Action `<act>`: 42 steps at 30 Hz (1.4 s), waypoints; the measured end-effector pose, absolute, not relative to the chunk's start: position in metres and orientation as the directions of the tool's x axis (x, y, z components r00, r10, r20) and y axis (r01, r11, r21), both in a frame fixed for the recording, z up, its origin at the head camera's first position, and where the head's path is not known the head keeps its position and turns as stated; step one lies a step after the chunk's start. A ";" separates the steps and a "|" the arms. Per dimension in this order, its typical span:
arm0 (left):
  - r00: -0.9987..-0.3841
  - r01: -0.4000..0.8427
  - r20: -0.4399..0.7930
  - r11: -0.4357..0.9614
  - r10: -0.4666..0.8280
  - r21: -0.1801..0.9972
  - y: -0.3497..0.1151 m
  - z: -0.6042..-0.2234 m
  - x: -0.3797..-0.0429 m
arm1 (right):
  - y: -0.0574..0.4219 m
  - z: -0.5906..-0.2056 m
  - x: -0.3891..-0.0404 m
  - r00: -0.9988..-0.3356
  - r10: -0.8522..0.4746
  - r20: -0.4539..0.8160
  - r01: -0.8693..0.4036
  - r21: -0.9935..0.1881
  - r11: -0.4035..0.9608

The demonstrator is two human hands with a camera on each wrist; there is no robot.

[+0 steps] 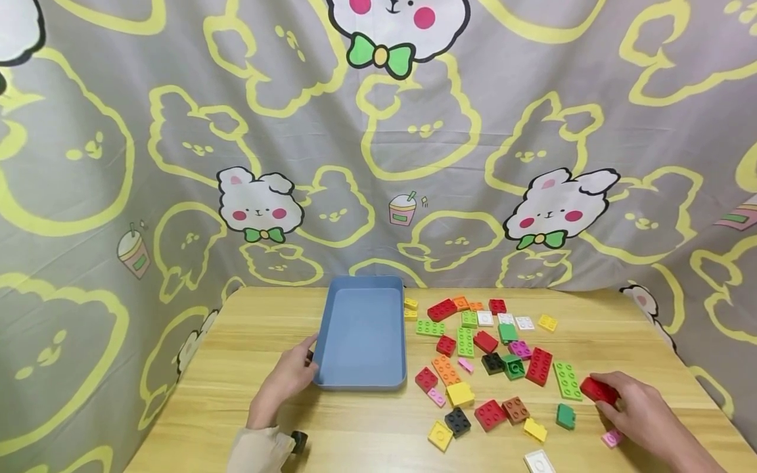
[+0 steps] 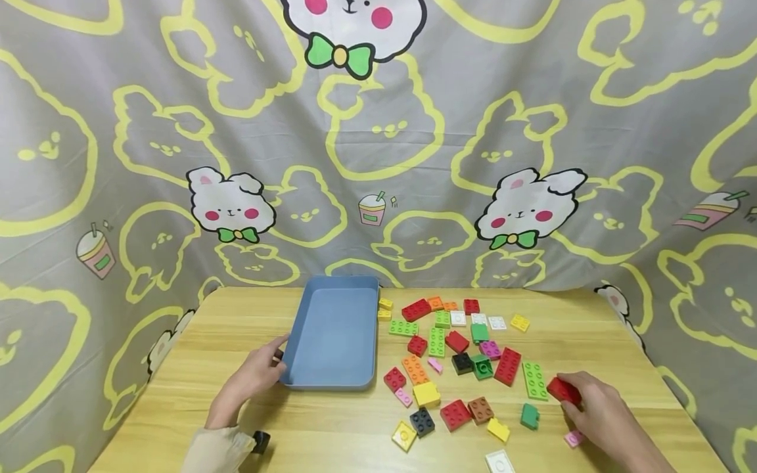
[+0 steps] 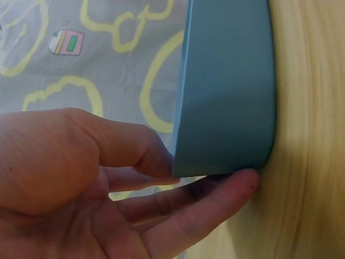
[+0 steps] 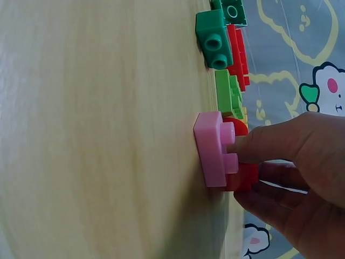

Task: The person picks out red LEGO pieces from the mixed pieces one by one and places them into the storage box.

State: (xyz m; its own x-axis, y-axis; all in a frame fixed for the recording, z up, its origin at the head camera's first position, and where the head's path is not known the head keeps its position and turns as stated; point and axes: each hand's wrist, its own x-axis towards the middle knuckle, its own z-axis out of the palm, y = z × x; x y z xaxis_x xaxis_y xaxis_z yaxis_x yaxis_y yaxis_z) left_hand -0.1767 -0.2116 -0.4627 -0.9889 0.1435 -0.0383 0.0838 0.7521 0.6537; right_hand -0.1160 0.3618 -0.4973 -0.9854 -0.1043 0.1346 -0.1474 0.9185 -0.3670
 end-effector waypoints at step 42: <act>-0.985 0.121 -0.010 0.735 0.171 0.667 -0.214 -0.467 -0.175 | 0.259 -0.450 -0.151 -0.806 -0.356 0.472 -0.508 -0.245 0.826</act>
